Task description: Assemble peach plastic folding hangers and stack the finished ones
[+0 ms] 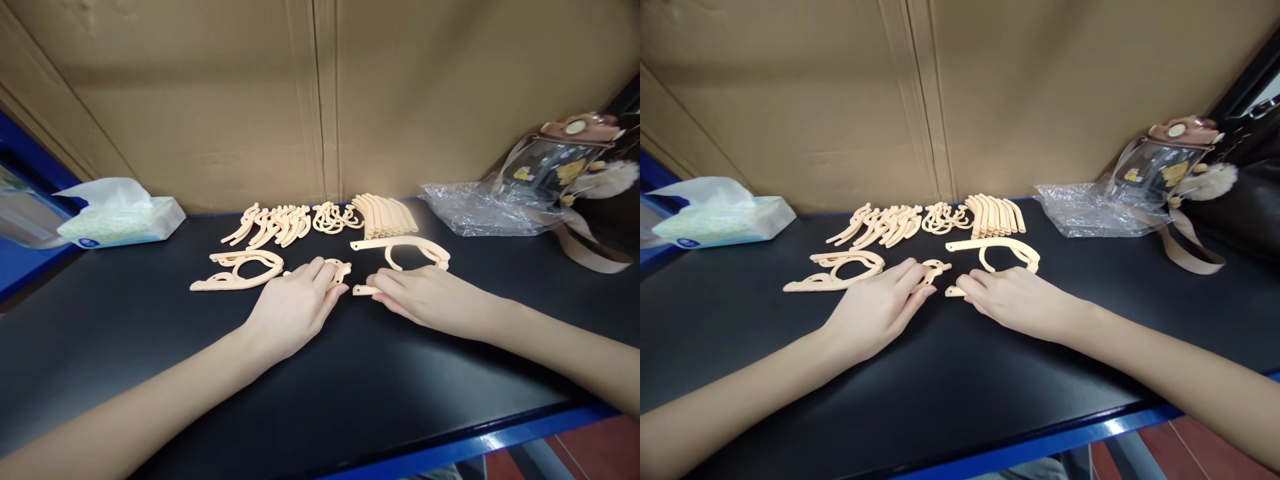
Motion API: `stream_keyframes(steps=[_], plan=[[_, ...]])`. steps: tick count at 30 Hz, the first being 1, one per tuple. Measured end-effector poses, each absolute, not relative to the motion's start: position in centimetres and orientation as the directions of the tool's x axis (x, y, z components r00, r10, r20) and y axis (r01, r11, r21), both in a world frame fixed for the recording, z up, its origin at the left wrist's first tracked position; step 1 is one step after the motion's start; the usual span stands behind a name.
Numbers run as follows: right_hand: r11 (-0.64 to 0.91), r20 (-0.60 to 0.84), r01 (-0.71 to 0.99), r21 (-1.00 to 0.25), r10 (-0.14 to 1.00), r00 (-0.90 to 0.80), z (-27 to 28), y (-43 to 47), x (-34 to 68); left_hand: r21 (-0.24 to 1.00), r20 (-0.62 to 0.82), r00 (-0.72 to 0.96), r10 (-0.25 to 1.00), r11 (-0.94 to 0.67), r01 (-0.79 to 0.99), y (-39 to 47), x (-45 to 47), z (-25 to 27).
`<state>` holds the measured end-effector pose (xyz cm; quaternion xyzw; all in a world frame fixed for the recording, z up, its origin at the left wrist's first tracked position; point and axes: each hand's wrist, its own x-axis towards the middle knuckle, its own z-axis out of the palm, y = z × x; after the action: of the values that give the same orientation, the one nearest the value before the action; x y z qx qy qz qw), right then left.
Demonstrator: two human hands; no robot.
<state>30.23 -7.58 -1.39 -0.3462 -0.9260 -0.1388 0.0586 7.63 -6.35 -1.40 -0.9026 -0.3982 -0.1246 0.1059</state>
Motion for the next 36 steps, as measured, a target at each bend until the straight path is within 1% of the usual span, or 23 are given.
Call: stream_keyframes(steps=[4,7,10,13,19,23,30,36], plan=[[0.711,0.227,0.673,0.204,0.635,-0.739,-1.44,-7.66,30.18,-0.080,0.272,0.698,0.662,-0.708,0.702,-6.28,7.43,-1.27],[0.718,0.241,0.675,0.169,0.634,-0.735,-1.44,-7.70,30.15,-0.070,0.269,0.714,0.646,-0.727,0.683,-6.27,7.36,-1.22],[0.735,0.274,0.665,0.130,0.618,-0.737,-1.36,-7.76,30.10,-0.030,0.254,0.727,0.638,-0.747,0.665,-6.33,7.38,-1.15],[0.747,0.277,0.655,0.109,0.610,-0.742,-1.30,-7.74,30.04,0.007,0.243,0.741,0.626,-0.765,0.643,-6.41,7.42,-1.05],[0.754,0.283,0.642,0.138,0.591,-0.755,-1.50,-7.73,29.86,0.014,0.192,0.777,0.599,-0.794,0.608,-6.39,7.24,-0.88],[0.763,0.287,0.632,0.137,0.580,-0.762,-1.70,-7.96,29.60,-0.014,0.176,0.802,0.570,-0.813,0.582,-6.31,7.18,-0.87],[0.774,0.291,0.630,0.060,0.590,-0.753,-1.66,-7.90,29.69,-0.035,0.176,0.789,0.588,-0.797,0.602,-6.28,7.37,-1.10],[0.782,0.258,0.623,-0.007,0.603,-0.755,-1.43,-7.83,29.72,-0.179,0.220,0.831,0.511,-0.816,0.549,-5.98,6.97,-1.30]])
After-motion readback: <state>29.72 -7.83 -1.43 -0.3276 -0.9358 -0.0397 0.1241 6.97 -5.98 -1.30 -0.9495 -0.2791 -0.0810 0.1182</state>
